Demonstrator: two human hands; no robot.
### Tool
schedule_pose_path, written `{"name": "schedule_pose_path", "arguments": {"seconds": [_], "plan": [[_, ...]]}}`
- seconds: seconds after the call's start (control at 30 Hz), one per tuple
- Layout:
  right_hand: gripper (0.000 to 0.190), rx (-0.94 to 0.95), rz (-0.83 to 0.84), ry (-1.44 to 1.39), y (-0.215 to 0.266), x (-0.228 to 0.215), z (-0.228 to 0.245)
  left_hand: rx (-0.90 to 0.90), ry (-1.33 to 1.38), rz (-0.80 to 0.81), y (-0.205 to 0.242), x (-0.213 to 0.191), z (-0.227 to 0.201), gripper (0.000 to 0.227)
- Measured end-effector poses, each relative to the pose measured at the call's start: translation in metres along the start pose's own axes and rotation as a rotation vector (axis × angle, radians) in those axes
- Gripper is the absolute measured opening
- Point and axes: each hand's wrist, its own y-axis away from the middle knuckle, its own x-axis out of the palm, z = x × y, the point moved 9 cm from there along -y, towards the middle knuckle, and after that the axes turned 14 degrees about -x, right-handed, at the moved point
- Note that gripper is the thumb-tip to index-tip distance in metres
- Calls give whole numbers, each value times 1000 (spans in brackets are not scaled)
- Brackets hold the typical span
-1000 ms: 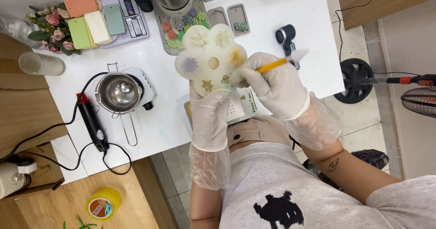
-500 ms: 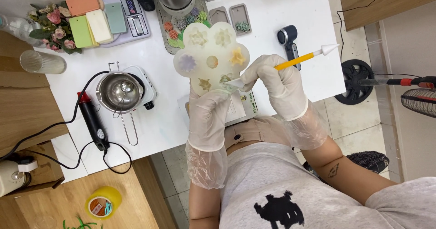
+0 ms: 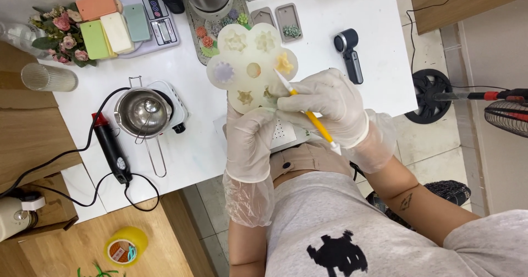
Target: Manually de-molding and detailing small decorative soap or wax figures.
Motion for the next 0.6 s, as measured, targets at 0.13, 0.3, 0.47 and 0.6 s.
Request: {"name": "schedule_pose_path", "arguments": {"seconds": [0.13,0.3,0.47,0.6], "plan": [[29,-28,-85,29,1,-2,2,2,-31,63,-1,-3,5,75],[25,28,-153,-155,25,-10,-15,-1,-29,40,-4,-4,6,78],[23,124,-438,-198,66,-31,-81,-3,-68,-33,-4,-3,-1,82],[22,482,-517,-44,113,-16,-188,8,-84,-79,7,2,-10,78]]}}
